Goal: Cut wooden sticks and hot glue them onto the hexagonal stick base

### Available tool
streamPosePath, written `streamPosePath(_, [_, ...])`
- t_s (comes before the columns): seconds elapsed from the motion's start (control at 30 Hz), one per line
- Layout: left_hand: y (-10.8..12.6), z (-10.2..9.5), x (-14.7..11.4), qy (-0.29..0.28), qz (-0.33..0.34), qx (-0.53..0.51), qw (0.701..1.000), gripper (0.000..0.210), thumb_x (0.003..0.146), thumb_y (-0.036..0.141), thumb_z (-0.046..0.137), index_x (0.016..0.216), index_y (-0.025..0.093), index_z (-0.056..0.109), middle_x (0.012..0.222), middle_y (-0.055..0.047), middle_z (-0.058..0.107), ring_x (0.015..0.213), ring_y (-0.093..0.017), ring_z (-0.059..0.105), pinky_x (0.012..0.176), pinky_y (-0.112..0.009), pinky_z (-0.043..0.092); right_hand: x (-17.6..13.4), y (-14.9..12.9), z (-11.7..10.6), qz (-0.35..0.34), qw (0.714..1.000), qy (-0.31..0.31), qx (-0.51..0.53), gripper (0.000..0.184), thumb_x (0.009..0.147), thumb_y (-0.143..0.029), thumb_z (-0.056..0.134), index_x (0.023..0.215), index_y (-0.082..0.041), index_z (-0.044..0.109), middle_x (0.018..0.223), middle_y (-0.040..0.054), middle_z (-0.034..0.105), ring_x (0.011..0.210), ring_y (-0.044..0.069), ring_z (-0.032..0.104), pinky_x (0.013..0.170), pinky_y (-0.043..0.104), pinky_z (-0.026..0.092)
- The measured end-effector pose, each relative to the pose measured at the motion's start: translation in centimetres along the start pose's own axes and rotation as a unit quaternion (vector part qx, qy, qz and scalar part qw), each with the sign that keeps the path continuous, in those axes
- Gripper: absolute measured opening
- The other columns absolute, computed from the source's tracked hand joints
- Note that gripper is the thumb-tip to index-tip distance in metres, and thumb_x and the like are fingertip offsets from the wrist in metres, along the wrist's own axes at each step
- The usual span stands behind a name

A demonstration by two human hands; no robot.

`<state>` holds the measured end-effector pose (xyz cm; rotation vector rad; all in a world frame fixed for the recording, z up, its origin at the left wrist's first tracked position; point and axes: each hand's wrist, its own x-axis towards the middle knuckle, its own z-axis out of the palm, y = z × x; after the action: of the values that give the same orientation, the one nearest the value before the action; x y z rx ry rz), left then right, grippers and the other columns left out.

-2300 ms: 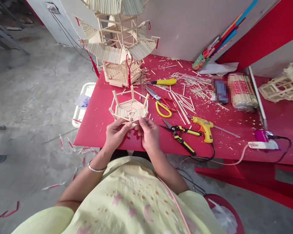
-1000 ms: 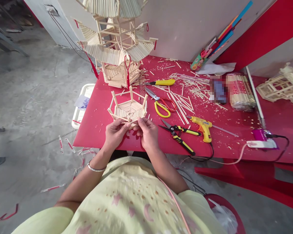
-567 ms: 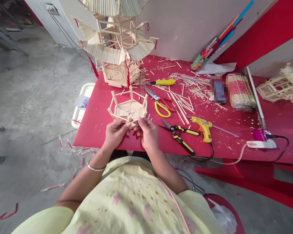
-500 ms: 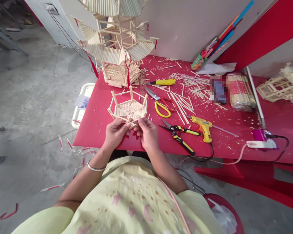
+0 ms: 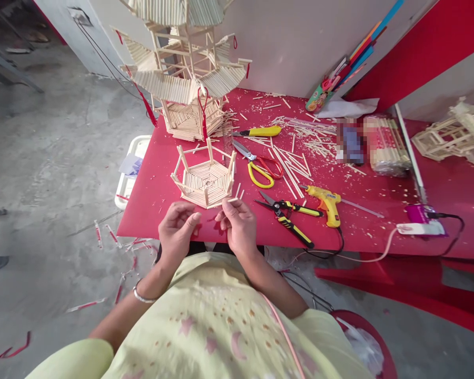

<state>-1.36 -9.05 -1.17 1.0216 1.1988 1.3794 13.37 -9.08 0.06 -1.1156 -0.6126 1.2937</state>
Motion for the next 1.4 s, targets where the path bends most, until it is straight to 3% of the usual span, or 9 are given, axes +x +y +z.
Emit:
streamPosePath(0.1, [0.7,0.9,-1.9,-0.079,-0.082,-0.053,0.992,0.027,0.083,0.042,0.084,0.076,0.018,0.072,0.071,0.000,0.059,0.052,-0.008,0.050,0.047,-0.024,0.041,-1.9,-0.1,-1.0,-0.130,0.985,0.002,-0.116,0.016,0.090,-0.044,0.076,0.092,-0.028,0.078,0.086,0.0012,0.075,0.073,0.015,0.067,0.063,0.027,0.053])
streamPosePath(0.2, [1.3,2.7,-2.8,-0.149,-0.206,-0.139,0.957,0.039,0.083,0.050,0.082,0.069,0.016,0.067,0.064,0.000,0.055,0.053,-0.009,0.049,0.049,-0.024,0.042,-3.2,-0.5,-2.5,-0.287,0.922,0.006,-0.258,0.011,0.093,-0.034,0.073,0.101,-0.033,0.081,0.098,0.0039,0.074,0.087,0.019,0.069,0.075,0.033,0.057])
streamPosePath(0.43, [1.1,5.8,-2.5,-0.157,-0.338,-0.215,0.903,0.037,0.075,0.045,0.087,0.087,0.016,0.071,0.061,0.004,0.054,0.047,-0.006,0.043,0.043,-0.021,0.036,-4.3,-1.2,-7.1,-0.432,0.791,-0.015,-0.434,0.031,0.094,-0.021,0.068,0.121,-0.035,0.076,0.100,0.0050,0.075,0.090,0.021,0.069,0.084,0.037,0.059])
streamPosePath(0.53, [0.9,5.7,-1.9,-0.144,-0.321,-0.178,0.919,0.035,0.077,0.044,0.085,0.089,0.016,0.067,0.069,0.001,0.064,0.048,-0.006,0.049,0.041,-0.020,0.036,-4.3,-3.3,-10.6,-0.405,0.723,-0.058,-0.557,0.042,0.094,-0.021,0.065,0.133,-0.034,0.069,0.118,0.0068,0.075,0.108,0.024,0.069,0.100,0.042,0.056])
streamPosePath(0.63, [0.8,5.5,-1.5,-0.150,-0.294,-0.161,0.930,0.036,0.076,0.041,0.086,0.087,0.019,0.060,0.075,0.000,0.070,0.049,-0.007,0.054,0.041,-0.018,0.037,-3.7,-6.5,-14.8,-0.287,0.639,0.043,-0.712,0.060,0.091,-0.029,0.065,0.149,-0.019,0.056,0.155,0.0184,0.053,0.139,0.036,0.052,0.116,0.055,0.043])
streamPosePath(0.83, [0.4,5.8,-1.2,-0.177,-0.246,-0.124,0.945,0.038,0.077,0.043,0.087,0.096,0.019,0.065,0.069,0.001,0.068,0.044,-0.006,0.049,0.039,-0.017,0.032,-1.6,-10.1,-19.3,-0.149,0.504,-0.020,-0.851,0.074,0.085,-0.035,0.063,0.153,-0.008,0.049,0.154,0.0241,0.050,0.138,0.042,0.047,0.114,0.054,0.039])
streamPosePath(1.23, [-0.5,5.9,-0.7,-0.196,-0.158,-0.033,0.967,0.037,0.084,0.049,0.082,0.097,0.016,0.071,0.076,-0.003,0.073,0.058,-0.009,0.058,0.054,-0.019,0.045,0.2,-10.9,-18.8,-0.127,0.431,-0.083,-0.890,0.071,0.083,-0.033,0.066,0.148,-0.009,0.052,0.115,0.0204,0.061,0.113,0.039,0.057,0.097,0.049,0.042])
streamPosePath(1.3, [-0.7,6.1,-0.6,-0.201,-0.153,-0.030,0.967,0.038,0.085,0.050,0.080,0.101,0.016,0.070,0.077,-0.004,0.073,0.059,-0.010,0.060,0.051,-0.018,0.045,-0.3,-11.0,-18.8,-0.121,0.449,-0.087,-0.881,0.062,0.084,-0.032,0.065,0.141,-0.009,0.056,0.113,0.0195,0.060,0.110,0.038,0.058,0.094,0.047,0.045])
streamPosePath(1.4, [-0.9,6.4,-0.6,-0.208,-0.132,-0.021,0.969,0.042,0.086,0.052,0.078,0.105,0.016,0.069,0.077,-0.004,0.071,0.063,-0.013,0.066,0.048,-0.019,0.046,-1.6,-11.0,-18.2,-0.121,0.531,-0.096,-0.833,0.053,0.082,-0.025,0.062,0.132,-0.008,0.056,0.119,0.0205,0.059,0.110,0.036,0.060,0.094,0.045,0.049])
